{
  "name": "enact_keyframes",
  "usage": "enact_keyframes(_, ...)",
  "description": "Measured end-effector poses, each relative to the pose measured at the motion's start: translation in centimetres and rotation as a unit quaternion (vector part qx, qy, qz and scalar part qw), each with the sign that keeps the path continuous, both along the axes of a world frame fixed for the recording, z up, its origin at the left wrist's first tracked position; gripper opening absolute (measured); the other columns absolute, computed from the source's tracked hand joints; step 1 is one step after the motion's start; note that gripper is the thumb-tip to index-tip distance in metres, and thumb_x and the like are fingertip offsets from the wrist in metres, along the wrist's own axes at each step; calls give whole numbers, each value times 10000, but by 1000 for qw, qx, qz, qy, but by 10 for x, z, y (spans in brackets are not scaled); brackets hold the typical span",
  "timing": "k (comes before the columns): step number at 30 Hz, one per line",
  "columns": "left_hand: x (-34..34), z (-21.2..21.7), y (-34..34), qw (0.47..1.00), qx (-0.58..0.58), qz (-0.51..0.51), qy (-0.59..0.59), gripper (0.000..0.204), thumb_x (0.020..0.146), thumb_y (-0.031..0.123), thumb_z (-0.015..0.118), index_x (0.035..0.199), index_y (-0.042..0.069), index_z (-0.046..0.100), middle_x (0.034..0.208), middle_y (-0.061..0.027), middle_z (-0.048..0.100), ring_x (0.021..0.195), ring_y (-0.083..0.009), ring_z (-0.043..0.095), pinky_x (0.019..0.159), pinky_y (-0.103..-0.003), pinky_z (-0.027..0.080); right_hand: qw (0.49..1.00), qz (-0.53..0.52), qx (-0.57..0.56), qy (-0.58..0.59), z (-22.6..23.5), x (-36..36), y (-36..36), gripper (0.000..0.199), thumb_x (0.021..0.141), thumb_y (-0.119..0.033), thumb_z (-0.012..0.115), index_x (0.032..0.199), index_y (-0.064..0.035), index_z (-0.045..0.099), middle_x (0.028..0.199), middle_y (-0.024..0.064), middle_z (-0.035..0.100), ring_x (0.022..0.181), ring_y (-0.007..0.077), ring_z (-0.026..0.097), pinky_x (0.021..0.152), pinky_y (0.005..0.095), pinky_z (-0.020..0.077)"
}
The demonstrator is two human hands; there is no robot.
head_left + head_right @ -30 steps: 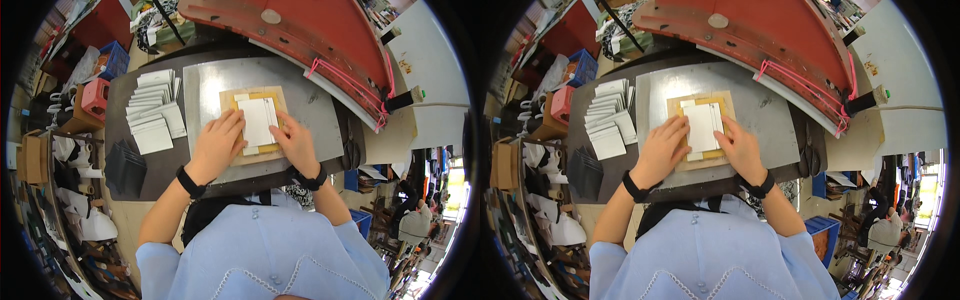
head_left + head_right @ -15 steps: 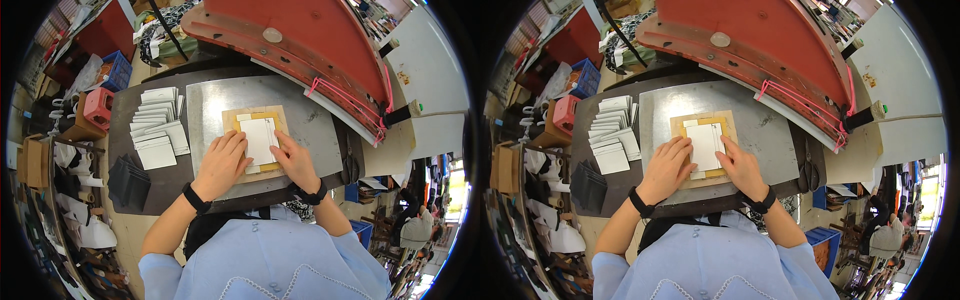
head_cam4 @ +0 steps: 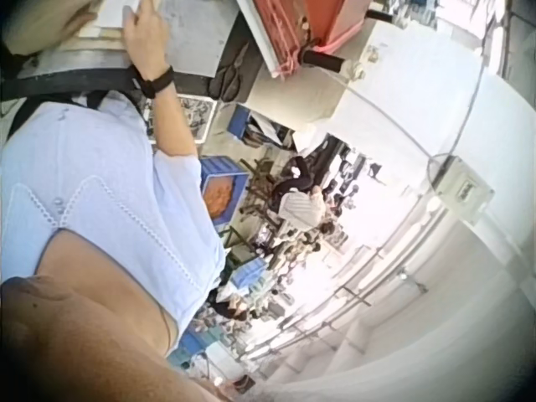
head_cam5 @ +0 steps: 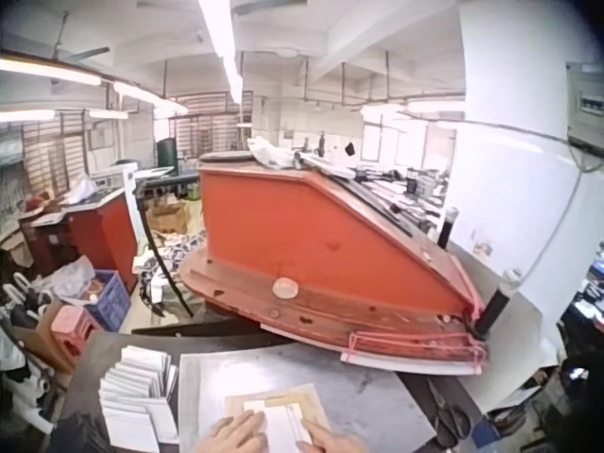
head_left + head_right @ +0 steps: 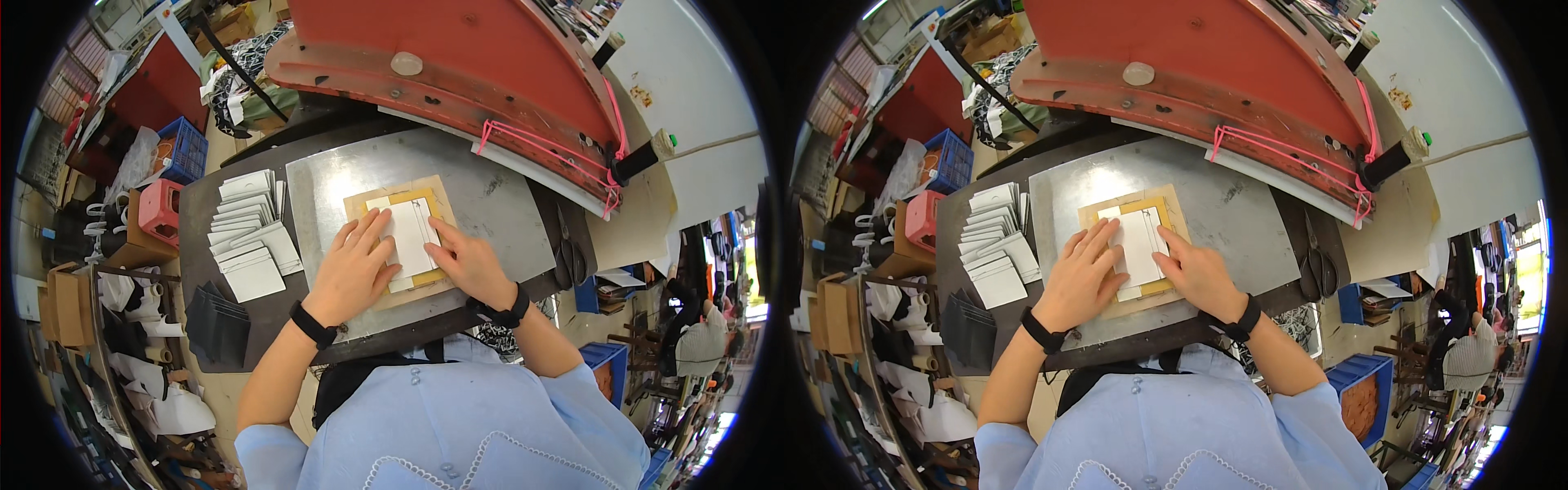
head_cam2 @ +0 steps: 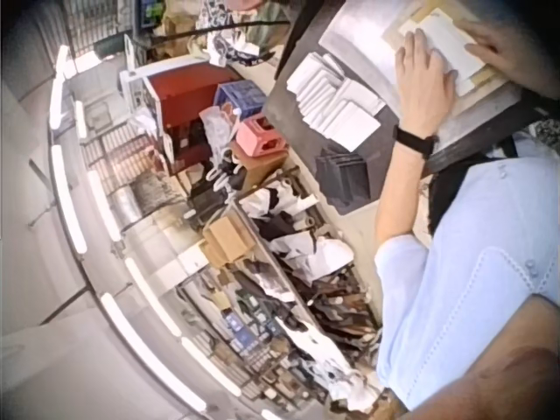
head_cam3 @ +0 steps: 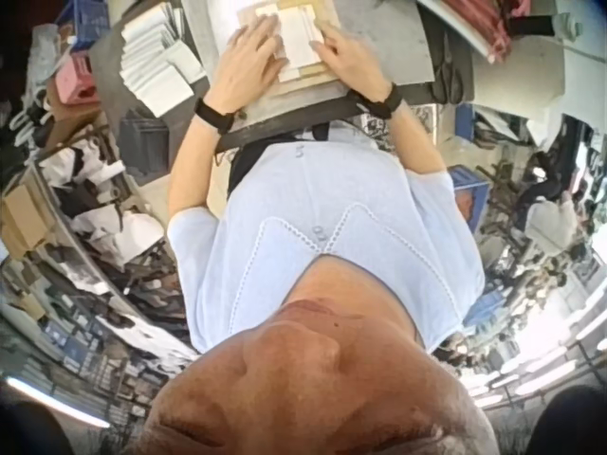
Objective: Assembling leather wallet components and using a manual press to bond them together.
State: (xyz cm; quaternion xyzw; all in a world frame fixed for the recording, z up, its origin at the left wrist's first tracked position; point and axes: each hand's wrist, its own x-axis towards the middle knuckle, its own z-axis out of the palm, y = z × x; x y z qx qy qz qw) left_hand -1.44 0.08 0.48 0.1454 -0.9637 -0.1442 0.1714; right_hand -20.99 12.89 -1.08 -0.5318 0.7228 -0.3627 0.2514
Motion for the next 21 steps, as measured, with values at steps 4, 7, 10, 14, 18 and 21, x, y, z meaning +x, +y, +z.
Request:
enact_keyframes(4,2,-3,-6,999,46,-8,-24,421,864,219,712,1222,51,569,1426,-187,497,1346,-347,456,1066,-431,395,997,20,-20,71,-8,-4,-2,445,945,-271,624,1315,-30,569,779,163,678,690,340,667,627,406,513)
enact_keyframes(7,3,-4,-6,1000,19,-3,-22,466,876,240,705,1284,59,574,1423,-156,508,1345,-326,459,1070,-424,394,987,39,14,155,4,-3,-1,426,938,-267,639,1311,-67,593,910,166,698,782,316,684,689,388,531)
enact_keyframes(10,3,-2,-5,999,5,3,-43,495,888,266,696,1324,67,571,1420,-143,515,1348,-321,457,1070,-422,393,964,63,-55,253,11,-2,-3,388,923,-217,627,1289,-88,614,1153,152,663,981,302,653,821,395,521)
enact_keyframes(14,0,1,-4,999,2,2,-43,496,880,270,699,1312,67,569,1418,-133,522,1325,-317,473,1044,-422,407,927,133,-129,325,-6,-4,-6,428,899,-124,597,1323,-68,576,1407,139,522,1270,320,506,1009,422,433)
enact_keyframes(18,-10,0,-4,999,-8,8,-48,504,866,267,705,1311,79,564,1423,-99,531,1277,-309,502,1009,-424,422,923,148,-125,333,-7,0,-2,456,895,-84,556,1344,-12,520,1442,146,487,1359,318,432,1057,412,400)
enact_keyframes(21,-12,-1,-3,998,-28,7,-48,501,863,276,704,1309,90,572,1427,-68,535,1256,-302,513,998,-427,424,928,149,-131,315,-8,-3,-1,458,912,-81,551,1360,-1,497,1462,147,471,1363,321,425,1075,421,389)
